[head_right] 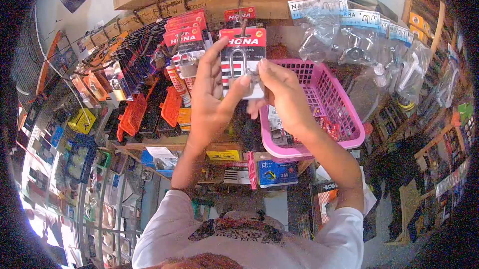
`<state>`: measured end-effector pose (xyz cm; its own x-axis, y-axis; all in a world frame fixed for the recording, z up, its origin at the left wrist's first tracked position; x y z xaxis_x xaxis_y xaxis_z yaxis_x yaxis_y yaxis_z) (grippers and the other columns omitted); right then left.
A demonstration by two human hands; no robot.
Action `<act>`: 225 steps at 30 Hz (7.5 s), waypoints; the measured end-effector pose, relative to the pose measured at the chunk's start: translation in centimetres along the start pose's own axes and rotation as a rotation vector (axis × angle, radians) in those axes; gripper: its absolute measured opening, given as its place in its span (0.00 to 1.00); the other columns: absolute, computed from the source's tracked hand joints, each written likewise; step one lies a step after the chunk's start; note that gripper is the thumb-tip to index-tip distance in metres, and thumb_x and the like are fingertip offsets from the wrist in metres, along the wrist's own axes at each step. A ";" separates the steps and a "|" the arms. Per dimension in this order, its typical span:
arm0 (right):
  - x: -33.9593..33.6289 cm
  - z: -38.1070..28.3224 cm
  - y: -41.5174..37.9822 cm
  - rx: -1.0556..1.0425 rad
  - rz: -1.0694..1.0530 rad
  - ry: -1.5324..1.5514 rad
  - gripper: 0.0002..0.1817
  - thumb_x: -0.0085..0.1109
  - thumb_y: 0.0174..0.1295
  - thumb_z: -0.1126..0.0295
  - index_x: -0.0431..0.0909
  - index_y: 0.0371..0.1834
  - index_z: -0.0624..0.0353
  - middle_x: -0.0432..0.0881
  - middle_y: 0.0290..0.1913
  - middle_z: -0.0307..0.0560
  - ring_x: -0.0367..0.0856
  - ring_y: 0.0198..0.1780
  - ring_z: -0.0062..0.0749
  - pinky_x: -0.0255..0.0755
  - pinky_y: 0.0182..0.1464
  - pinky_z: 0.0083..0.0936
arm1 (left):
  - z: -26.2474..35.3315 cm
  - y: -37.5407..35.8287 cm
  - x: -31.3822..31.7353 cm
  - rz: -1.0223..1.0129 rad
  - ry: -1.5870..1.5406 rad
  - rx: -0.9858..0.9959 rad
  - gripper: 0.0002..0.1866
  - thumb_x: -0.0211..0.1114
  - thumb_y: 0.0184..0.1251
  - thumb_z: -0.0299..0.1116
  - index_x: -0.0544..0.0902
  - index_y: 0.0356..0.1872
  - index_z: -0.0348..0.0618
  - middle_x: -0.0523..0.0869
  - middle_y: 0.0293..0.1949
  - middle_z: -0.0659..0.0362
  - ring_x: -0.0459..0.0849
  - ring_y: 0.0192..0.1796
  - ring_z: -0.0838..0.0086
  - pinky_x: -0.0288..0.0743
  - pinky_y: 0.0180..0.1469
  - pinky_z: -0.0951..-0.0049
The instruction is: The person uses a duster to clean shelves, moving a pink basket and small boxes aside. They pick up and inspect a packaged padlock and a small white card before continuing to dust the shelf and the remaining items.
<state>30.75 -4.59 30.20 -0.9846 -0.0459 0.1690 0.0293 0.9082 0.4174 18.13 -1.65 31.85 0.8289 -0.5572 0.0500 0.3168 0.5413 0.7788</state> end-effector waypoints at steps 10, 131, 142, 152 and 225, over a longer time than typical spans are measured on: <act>-3.7 2.3 8.6 0.023 0.063 -0.179 0.25 0.45 0.75 0.51 0.77 0.50 0.66 0.84 0.34 0.47 0.83 0.24 0.30 0.79 0.21 0.22 | 1.4 -3.8 0.7 0.051 0.749 0.245 0.44 0.72 0.58 0.35 0.57 0.73 0.37 0.52 0.71 0.32 0.60 0.71 0.42 0.66 0.65 0.52; -9.4 21.0 -39.1 0.568 0.039 -0.375 0.15 0.62 0.67 0.65 0.80 0.49 0.67 0.84 0.34 0.44 0.77 0.35 0.19 0.73 0.38 0.22 | -12.9 -28.2 -3.4 0.400 -0.496 -0.737 0.31 0.46 0.72 0.57 0.68 0.68 0.49 0.75 0.64 0.48 0.76 0.63 0.53 0.66 0.66 0.42; -14.2 17.1 -43.3 0.662 0.041 -0.407 0.21 0.62 0.67 0.67 0.77 0.61 0.63 0.87 0.35 0.42 0.79 0.36 0.17 0.74 0.41 0.20 | -12.3 -27.4 4.6 0.689 -1.056 -0.778 0.28 0.47 0.74 0.55 0.73 0.63 0.46 0.80 0.57 0.51 0.77 0.61 0.54 0.66 0.67 0.49; -15.5 15.0 -46.5 0.676 0.071 -0.381 0.20 0.61 0.68 0.65 0.77 0.60 0.64 0.86 0.32 0.43 0.79 0.35 0.18 0.74 0.42 0.21 | -11.8 -29.2 9.1 0.316 -1.109 -0.717 0.31 0.42 0.76 0.57 0.68 0.69 0.47 0.76 0.65 0.54 0.74 0.66 0.58 0.62 0.71 0.51; -13.1 17.8 -47.0 0.644 0.188 -0.250 0.10 0.57 0.70 0.71 0.77 0.38 0.70 0.82 0.32 0.40 0.79 0.36 0.19 0.74 0.41 0.21 | -15.0 -38.0 12.8 0.504 -0.996 -1.161 0.32 0.44 0.73 0.60 0.73 0.65 0.48 0.79 0.60 0.56 0.77 0.60 0.56 0.69 0.65 0.51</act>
<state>39.17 -39.25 -7.49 -0.9852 0.1622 -0.0554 0.1705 0.9601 -0.2216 23.65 -19.92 -6.52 0.4838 -0.0999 0.8695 0.6632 0.6901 -0.2897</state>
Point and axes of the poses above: each hand's wrist, its own y-axis towards the middle knuckle, its own x-axis out of the palm, z = x × y, the point moved 6 cm from there along y, towards the middle knuckle
